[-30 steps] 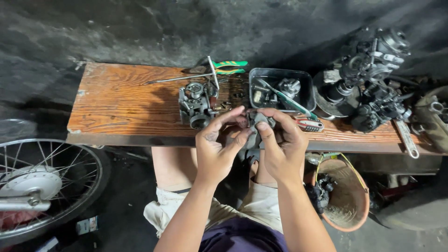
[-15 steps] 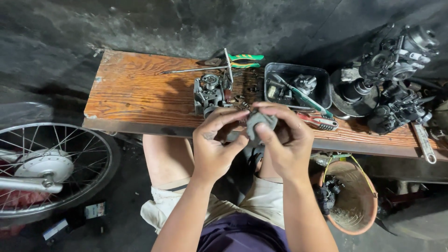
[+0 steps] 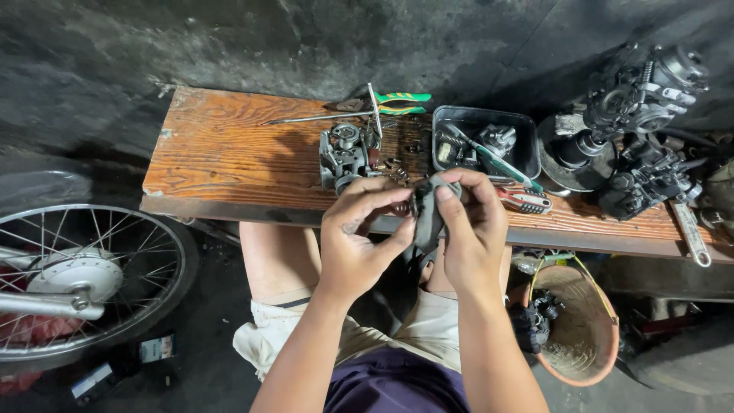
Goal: Cleaning and inspecting motorcycle carburetor components on a wooden workbench using a toothbrush.
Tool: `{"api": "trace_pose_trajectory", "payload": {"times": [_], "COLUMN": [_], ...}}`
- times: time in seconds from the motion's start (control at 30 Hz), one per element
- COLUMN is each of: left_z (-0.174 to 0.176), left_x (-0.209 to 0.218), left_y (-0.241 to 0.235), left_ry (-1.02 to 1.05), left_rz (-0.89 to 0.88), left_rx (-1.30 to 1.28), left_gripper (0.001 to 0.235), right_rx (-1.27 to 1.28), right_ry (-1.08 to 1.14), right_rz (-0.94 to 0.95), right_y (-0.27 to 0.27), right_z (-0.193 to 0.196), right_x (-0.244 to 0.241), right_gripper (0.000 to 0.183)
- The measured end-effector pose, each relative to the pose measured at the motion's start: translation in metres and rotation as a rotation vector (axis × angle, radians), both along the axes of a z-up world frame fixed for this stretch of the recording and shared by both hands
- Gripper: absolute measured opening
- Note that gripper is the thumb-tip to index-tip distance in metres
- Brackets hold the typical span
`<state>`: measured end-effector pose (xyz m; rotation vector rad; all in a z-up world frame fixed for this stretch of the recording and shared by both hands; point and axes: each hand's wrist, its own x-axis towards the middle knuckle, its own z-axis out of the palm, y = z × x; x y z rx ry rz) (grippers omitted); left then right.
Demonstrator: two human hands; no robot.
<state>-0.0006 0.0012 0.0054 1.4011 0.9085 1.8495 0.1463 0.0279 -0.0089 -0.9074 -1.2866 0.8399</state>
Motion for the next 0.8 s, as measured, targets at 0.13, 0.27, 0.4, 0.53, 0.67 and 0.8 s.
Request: {"api": "trace_pose_trajectory", "payload": {"times": [0.13,0.27,0.4,0.53,0.67,0.8], "left_z": [0.001,-0.003,-0.003,0.0,-0.005,-0.005], "left_x": [0.002,0.0,-0.002,0.0,0.005,0.012], "left_y": [0.0,0.003,0.005,0.003,0.005,0.005], "left_ry": [-0.011,0.024,0.164,0.196,0.21,0.289], "left_rz": [-0.009,-0.006,0.026,0.048,0.092,0.195], "left_rx": [-0.012,-0.038,0.034,0.056,0.078,0.156], "left_gripper": [0.03,0.029,0.029,0.029,0.029,0.034], "right_rx": [-0.028,0.073,0.122,0.112,0.099,0.087], "right_ry": [0.098,-0.018,-0.176,-0.255,-0.238,-0.311], "right_rz": [-0.014,0.101,0.078,0.031,-0.01,0.001], "right_y": [0.004,0.008,0.004,0.005,0.003,-0.003], "right_z": [-0.006,-0.011,0.002,-0.004,0.003,0.009], "right_x": [0.006,0.014,0.015,0.021,0.025,0.021], "right_gripper": [0.014,0.019,0.016,0.011,0.01,0.016]}}
